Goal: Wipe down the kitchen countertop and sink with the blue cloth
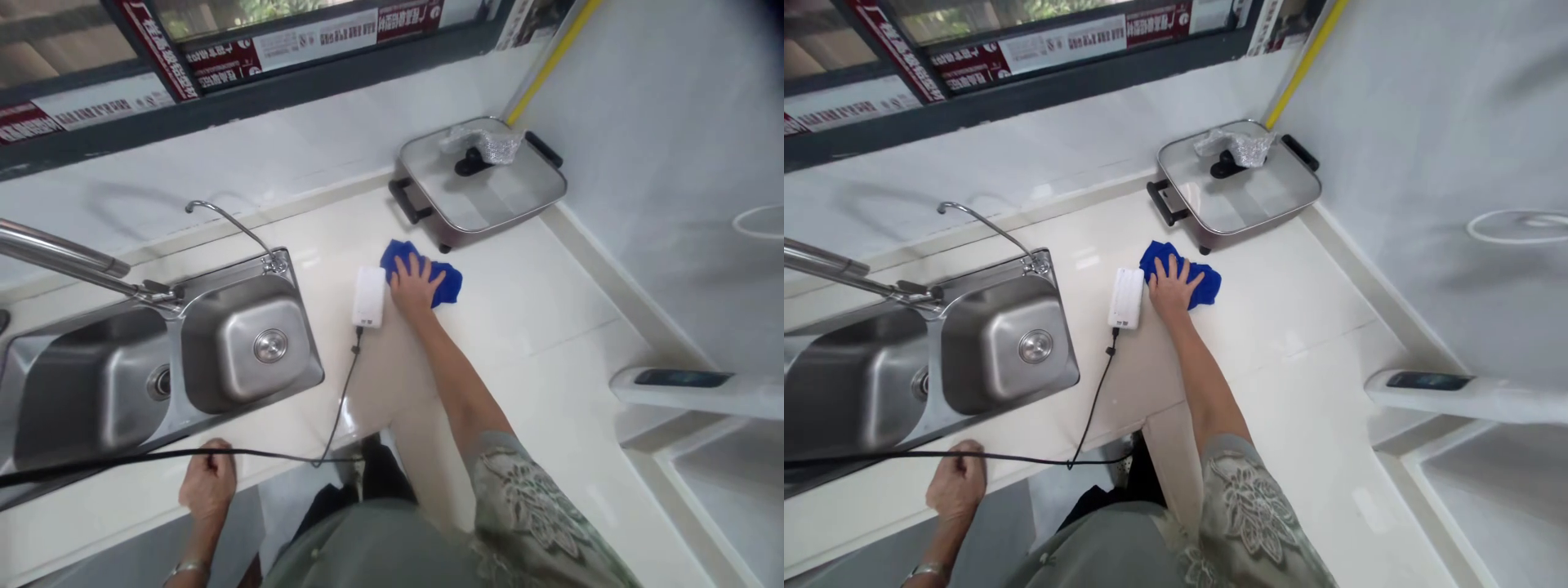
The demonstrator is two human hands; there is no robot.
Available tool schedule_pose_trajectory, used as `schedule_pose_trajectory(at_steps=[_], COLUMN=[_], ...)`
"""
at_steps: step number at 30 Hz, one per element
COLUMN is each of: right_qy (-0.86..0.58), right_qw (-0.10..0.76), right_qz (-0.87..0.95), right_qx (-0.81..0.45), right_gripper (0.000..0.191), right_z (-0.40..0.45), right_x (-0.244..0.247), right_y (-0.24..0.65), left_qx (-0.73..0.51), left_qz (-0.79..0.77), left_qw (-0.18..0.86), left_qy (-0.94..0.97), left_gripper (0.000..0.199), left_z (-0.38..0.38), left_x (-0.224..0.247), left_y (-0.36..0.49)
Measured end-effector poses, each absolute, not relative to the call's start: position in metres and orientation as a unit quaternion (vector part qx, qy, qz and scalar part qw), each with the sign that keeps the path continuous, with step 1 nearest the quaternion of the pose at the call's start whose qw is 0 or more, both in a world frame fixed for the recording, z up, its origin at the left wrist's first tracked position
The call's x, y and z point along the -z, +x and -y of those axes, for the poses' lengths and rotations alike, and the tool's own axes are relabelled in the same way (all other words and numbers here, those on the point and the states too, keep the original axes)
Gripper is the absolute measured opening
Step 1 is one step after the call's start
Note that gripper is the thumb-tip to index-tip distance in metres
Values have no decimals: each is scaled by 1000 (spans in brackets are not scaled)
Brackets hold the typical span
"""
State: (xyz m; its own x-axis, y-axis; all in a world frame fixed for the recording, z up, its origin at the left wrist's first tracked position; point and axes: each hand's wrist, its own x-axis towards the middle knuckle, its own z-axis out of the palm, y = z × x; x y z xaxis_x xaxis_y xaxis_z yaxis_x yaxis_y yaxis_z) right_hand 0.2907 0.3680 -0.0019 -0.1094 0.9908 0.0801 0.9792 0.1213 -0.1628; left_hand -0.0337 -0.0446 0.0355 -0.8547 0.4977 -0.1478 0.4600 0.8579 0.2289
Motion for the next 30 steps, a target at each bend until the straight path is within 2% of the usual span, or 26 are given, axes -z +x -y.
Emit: schedule_pose_trajectory(at_steps=[5,9,16,24,30], right_qy=[-646,-648,-636,-653,-655], right_qw=[78,86,67,-3,-22], right_qz=[759,756,769,757,755], right_qx=[-33,-32,-16,5,26], right_gripper=[57,56,53,54,56], right_z=[-373,-346,-225,-69,-1], right_x=[-6,-10,-12,-3,6], right_y=[289,301,340,401,422], left_qx=[-97,-102,-148,-212,-290], left_qz=[-961,-956,-933,-882,-821], left_qw=[76,94,104,153,80], left_qy=[247,260,311,391,485], left_gripper=[35,36,33,31,41], left_z=[44,42,48,69,84], left_x=[-37,-45,-45,-28,-22], left_y=[-33,-29,-33,-53,-82])
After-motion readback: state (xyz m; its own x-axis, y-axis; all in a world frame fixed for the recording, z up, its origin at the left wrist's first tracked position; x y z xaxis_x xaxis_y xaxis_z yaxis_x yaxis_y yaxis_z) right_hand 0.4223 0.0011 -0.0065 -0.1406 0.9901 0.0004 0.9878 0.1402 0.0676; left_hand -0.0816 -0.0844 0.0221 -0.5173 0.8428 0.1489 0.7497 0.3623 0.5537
